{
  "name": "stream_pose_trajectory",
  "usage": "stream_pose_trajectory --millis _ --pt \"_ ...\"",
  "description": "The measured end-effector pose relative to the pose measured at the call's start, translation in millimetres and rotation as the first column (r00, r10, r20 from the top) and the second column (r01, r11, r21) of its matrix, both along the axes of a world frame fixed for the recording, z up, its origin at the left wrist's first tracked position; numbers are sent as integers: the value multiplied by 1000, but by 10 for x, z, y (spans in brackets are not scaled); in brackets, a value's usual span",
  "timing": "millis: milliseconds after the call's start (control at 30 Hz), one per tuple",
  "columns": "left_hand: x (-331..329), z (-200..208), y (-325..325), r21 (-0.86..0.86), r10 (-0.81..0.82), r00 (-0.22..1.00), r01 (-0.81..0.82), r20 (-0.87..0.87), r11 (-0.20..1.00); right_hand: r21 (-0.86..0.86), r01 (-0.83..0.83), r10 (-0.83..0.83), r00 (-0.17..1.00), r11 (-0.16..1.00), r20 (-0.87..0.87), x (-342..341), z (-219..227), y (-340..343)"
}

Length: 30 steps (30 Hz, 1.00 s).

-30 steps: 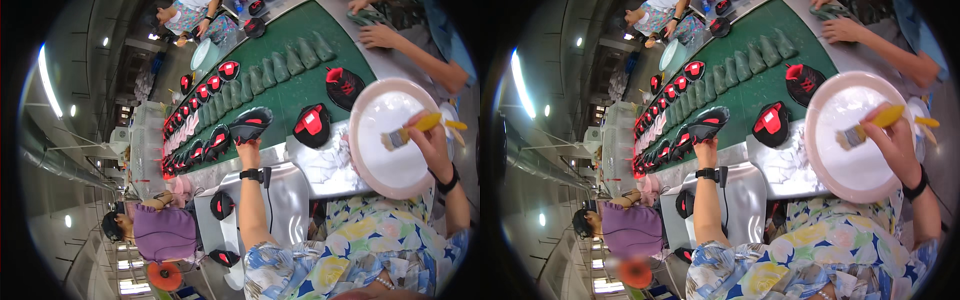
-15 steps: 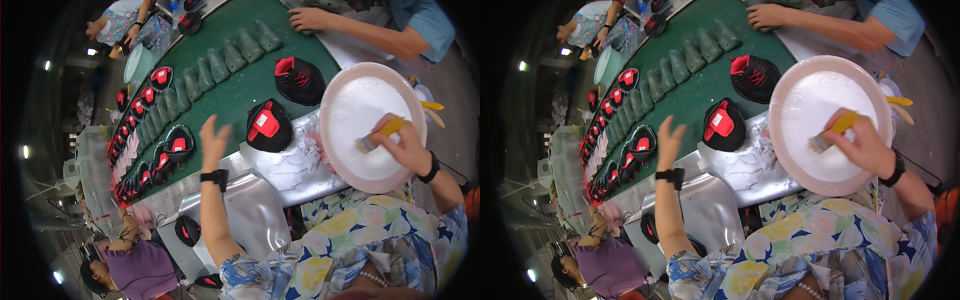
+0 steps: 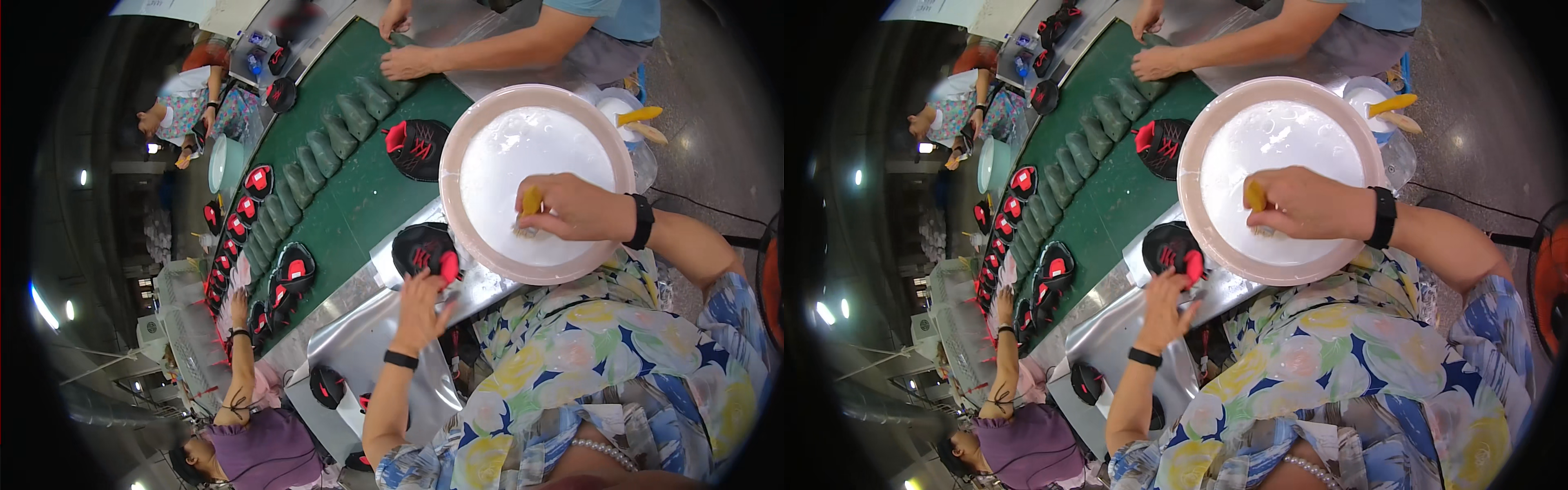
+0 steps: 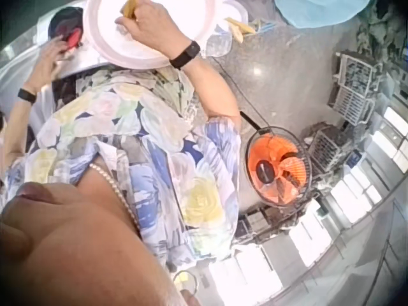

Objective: Applying glue to the interior components of a shoe using a brush and a container of adhesive.

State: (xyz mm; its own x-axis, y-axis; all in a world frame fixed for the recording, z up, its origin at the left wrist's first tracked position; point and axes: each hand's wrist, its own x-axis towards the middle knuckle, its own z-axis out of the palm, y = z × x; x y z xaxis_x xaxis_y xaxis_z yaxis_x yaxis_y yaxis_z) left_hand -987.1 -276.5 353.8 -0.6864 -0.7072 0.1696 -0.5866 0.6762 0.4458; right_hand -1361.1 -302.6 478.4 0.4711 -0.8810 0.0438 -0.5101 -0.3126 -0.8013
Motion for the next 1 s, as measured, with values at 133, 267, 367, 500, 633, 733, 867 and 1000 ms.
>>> stream_pose_trajectory --millis 133,267,367,500,633,733,867,1000 --pt "-72 -309 46 304 475 845 -398 -246 866 -4 -119 113 951 993 -287 35 -56 24" --pt "-369 -81 -449 -82 336 941 -332 41 940 -165 -2 -14 995 986 -98 -54 83 28" --pt "-101 -265 -631 -114 303 948 -292 100 950 -244 52 -78 992 968 -98 -157 164 31" --pt "144 420 -930 428 570 683 -392 -457 814 -379 132 -176 981 916 -84 -488 114 -76" --pt "342 916 -849 598 541 625 -144 -563 789 -369 161 -124 985 916 122 -390 326 -275" --pt "103 870 -874 753 645 497 25 -581 658 -425 127 26 941 896 337 -57 468 -469" --pt "-194 799 -816 474 420 798 -195 -432 859 -421 38 103 946 906 307 72 613 -573" --pt "-404 759 -722 -173 255 910 -323 -326 930 -368 195 -146 977 909 157 -34 594 -480"
